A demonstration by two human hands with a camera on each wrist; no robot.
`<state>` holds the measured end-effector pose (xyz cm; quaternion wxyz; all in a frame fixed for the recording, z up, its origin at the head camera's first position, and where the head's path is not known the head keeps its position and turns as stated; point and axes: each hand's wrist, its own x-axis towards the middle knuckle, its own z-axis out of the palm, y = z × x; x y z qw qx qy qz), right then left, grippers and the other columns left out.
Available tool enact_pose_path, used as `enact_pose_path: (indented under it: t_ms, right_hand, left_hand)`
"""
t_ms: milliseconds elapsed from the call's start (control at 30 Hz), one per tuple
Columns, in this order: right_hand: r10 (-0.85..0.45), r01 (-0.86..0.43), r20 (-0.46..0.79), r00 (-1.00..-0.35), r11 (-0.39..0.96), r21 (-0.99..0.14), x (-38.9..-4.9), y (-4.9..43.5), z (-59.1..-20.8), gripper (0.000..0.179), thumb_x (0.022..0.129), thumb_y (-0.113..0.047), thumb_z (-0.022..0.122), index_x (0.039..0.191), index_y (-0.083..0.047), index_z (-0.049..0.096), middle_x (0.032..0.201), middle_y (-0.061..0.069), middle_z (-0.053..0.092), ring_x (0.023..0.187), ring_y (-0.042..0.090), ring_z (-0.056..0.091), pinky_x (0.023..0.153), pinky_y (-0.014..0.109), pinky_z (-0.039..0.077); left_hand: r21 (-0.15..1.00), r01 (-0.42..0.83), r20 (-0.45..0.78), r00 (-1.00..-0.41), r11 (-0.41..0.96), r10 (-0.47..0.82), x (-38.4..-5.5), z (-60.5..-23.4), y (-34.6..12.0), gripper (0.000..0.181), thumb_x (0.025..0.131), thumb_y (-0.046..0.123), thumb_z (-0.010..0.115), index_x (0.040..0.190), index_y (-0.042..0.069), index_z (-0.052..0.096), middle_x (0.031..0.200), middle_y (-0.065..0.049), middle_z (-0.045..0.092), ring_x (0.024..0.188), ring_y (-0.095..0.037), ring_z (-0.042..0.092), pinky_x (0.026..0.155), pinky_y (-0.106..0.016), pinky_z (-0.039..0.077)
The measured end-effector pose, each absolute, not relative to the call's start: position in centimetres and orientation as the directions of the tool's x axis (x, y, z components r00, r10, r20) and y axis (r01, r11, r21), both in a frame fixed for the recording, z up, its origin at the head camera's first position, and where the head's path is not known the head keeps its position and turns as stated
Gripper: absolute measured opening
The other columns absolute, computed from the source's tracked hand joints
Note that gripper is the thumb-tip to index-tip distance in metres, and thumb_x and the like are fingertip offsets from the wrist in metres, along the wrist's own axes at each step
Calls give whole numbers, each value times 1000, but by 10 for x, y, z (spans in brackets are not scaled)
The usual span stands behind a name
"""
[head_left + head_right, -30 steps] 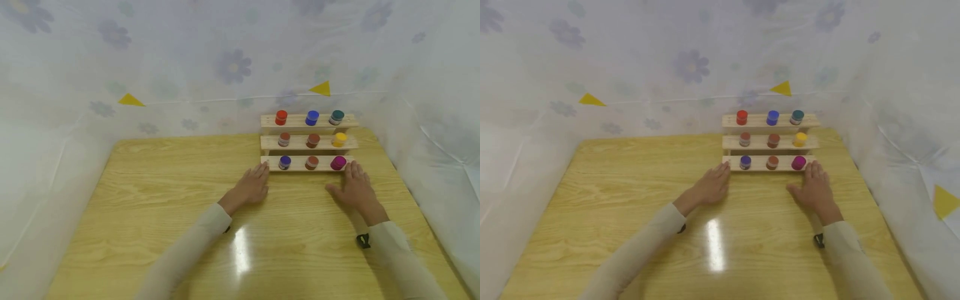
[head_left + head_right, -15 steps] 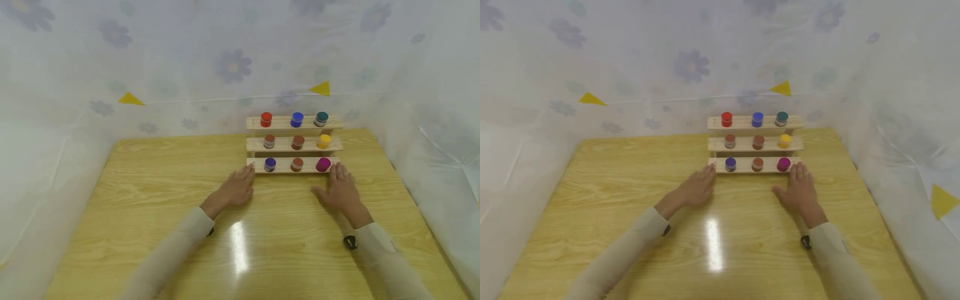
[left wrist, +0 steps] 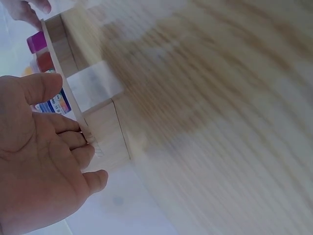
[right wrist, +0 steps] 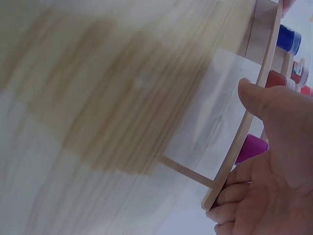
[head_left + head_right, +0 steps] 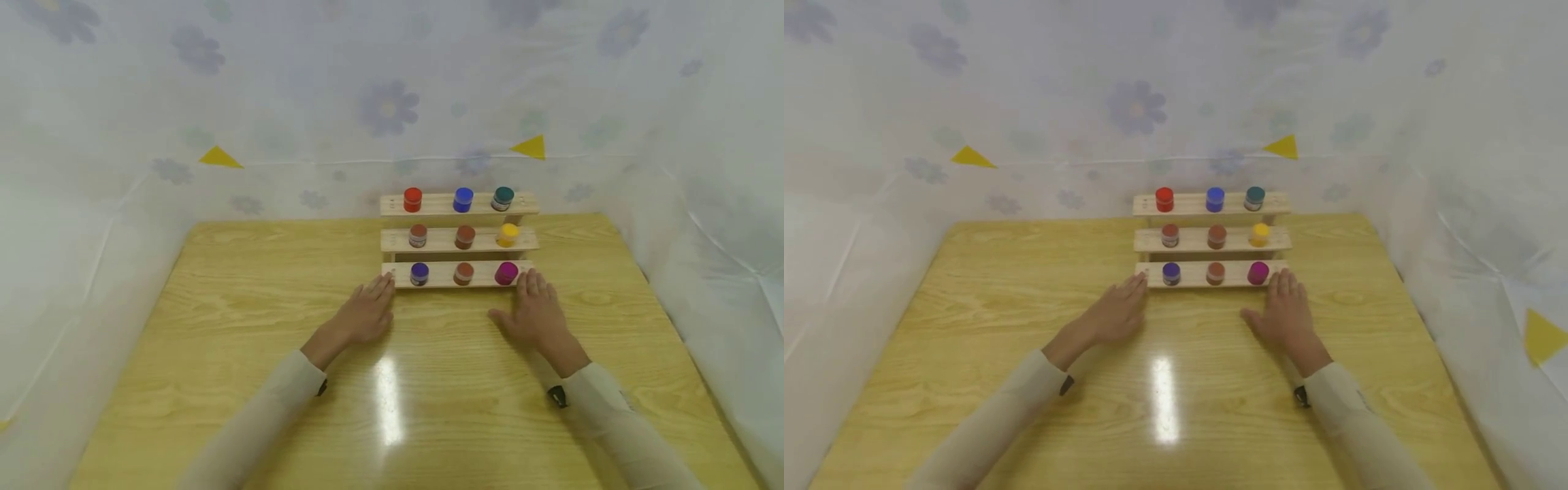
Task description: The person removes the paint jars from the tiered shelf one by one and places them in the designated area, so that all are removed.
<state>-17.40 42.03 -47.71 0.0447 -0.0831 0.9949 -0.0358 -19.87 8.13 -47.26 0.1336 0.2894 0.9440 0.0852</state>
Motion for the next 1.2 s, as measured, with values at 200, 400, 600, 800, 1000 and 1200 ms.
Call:
enact_pose_path:
  t_ms: [200,400,600,800,1000,1200]
  right_hand:
    - [-184,-181,-56,-981,982,-46,-171,401,-479,94,92,-55,48,139,22,21,146,42,17,136,56,19,112,64,19]
    - [-193,-192,-42,-980,981,-29,-171,405,-478,93,91,-55,49,139,21,24,145,42,21,135,55,22,112,62,21]
    - [-194,-194,-47,-980,981,-9,-171,407,-478,93,91,-57,48,139,19,25,146,39,23,136,53,25,112,61,22]
    - [-230,-231,-34,-973,973,23,-170,402,-477,92,91,-59,47,139,18,30,145,37,29,135,50,30,112,58,26]
    - [-238,-238,-21,-971,971,-19,-171,404,-478,87,93,-54,47,140,16,29,146,36,28,136,48,30,112,57,26]
    - [-251,-250,-20,-968,968,-26,-181,421,-475,75,97,-49,43,137,14,37,143,33,37,134,44,37,108,55,34]
  left_hand:
    - [241,528,-175,-802,814,572,-193,-474,62,62,102,29,37,151,2,12,160,-11,4,148,-29,9,118,-53,17]
    - [271,505,-161,-816,820,555,-189,-473,69,62,101,28,39,150,0,14,159,-14,7,147,-31,11,117,-54,18]
    - [312,468,-156,-833,827,531,-187,-472,74,63,101,28,39,150,-1,14,159,-15,6,147,-32,10,117,-55,16]
    - [344,414,-155,-860,843,485,-182,-470,70,63,101,28,39,150,-2,14,159,-15,8,147,-32,10,117,-55,16]
    - [365,413,-120,-868,834,482,-179,-471,69,64,100,27,42,149,-5,15,158,-18,10,146,-35,13,116,-57,17]
    - [380,431,-100,-861,819,499,-181,-473,78,64,100,27,42,148,-6,15,157,-19,9,146,-37,13,116,-56,17]
